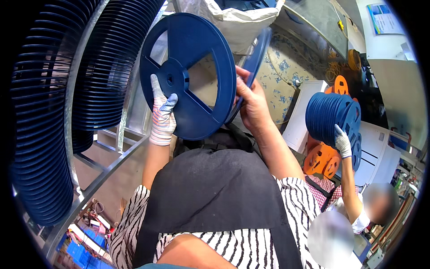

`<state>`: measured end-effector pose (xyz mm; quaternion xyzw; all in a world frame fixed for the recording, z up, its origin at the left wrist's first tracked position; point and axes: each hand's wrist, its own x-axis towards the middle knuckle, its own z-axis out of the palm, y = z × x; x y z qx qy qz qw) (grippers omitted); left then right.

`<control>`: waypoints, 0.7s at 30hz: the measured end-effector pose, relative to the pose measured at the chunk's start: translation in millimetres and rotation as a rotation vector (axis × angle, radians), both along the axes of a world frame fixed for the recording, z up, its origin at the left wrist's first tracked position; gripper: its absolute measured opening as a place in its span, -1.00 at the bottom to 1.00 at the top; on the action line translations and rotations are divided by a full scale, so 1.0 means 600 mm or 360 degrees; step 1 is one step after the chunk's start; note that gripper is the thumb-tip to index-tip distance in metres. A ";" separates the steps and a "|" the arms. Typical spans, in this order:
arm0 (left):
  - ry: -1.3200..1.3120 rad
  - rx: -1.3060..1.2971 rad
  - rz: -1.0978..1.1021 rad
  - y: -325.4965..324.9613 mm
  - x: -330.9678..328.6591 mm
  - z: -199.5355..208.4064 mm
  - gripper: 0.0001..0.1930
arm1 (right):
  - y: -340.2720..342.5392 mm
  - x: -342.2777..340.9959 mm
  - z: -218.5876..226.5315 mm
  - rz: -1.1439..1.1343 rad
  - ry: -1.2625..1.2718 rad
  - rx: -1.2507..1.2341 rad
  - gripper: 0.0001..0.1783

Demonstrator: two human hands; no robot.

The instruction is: The person repeatedly picks up blue plastic spools from a nearby pile and stacks them onto a metal rack. The person handles the spools one at a time, placing them on top of the existing stack.

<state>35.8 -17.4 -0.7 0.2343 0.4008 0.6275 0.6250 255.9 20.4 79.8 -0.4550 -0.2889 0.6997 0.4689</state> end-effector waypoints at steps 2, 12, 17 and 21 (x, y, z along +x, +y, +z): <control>-0.0033 0.0004 -0.0064 0.006 0.008 -0.005 -0.03 | -0.009 -0.018 0.023 -0.0007 -0.0007 -0.0008 -0.42; -0.0234 -0.0305 -0.0472 0.011 0.006 -0.023 -0.13 | -0.042 -0.059 0.045 0.0534 0.0129 -0.0064 -0.33; -0.0110 -0.0465 -0.0804 0.023 -0.013 -0.046 0.03 | -0.049 -0.084 0.043 0.0783 -0.0102 -0.0011 -0.36; -0.0355 -0.0393 -0.0433 0.013 -0.040 -0.005 -0.19 | -0.034 -0.073 0.046 0.0641 -0.0168 0.0000 -0.42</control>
